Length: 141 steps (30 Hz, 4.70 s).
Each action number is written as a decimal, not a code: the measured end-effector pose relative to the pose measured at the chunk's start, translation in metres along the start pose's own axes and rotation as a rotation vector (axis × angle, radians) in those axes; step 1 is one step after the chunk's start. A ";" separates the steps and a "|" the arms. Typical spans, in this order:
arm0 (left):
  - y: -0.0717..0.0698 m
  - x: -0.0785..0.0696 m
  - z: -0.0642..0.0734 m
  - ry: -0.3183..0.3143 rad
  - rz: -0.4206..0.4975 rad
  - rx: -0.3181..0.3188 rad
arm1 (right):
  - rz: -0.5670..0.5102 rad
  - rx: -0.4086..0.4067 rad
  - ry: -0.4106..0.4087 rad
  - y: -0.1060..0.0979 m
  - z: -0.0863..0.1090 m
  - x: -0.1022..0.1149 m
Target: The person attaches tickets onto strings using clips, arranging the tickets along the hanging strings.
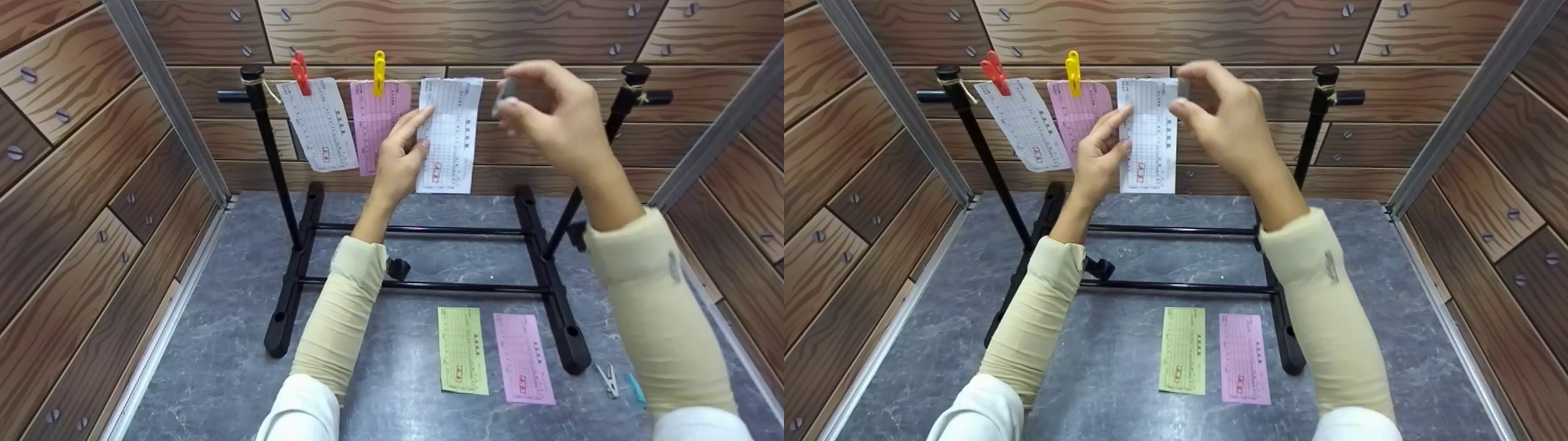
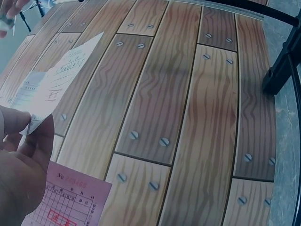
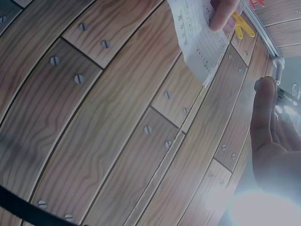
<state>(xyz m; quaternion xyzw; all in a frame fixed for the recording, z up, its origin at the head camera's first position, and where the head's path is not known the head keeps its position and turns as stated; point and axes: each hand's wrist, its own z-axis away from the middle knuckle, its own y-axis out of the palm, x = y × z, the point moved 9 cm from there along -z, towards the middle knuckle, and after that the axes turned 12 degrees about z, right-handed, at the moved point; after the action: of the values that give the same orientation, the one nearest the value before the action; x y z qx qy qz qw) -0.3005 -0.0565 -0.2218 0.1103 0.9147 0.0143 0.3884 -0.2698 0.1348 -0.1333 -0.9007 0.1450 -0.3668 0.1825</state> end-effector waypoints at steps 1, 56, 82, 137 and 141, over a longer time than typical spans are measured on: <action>0.000 0.000 0.000 0.001 0.005 0.000 | 0.021 0.003 0.003 0.003 -0.005 0.001; -0.001 0.027 -0.006 -0.020 -0.005 -0.019 | 0.291 0.167 0.298 0.067 -0.078 -0.036; -0.002 0.020 0.007 0.008 0.061 -0.042 | 0.150 -0.091 0.251 0.022 -0.056 -0.027; -0.034 0.130 0.234 -0.490 -0.117 -0.100 | 0.285 -0.235 0.446 -0.112 0.251 -0.160; -0.025 0.142 0.264 -0.596 -0.170 -0.073 | 0.398 -0.163 0.569 -0.113 0.288 -0.186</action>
<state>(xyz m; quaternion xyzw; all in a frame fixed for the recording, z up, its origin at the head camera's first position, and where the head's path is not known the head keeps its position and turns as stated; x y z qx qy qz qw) -0.2126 -0.0662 -0.5096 0.0186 0.7654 -0.0182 0.6430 -0.1776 0.3730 -0.3887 -0.7282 0.3912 -0.5474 0.1304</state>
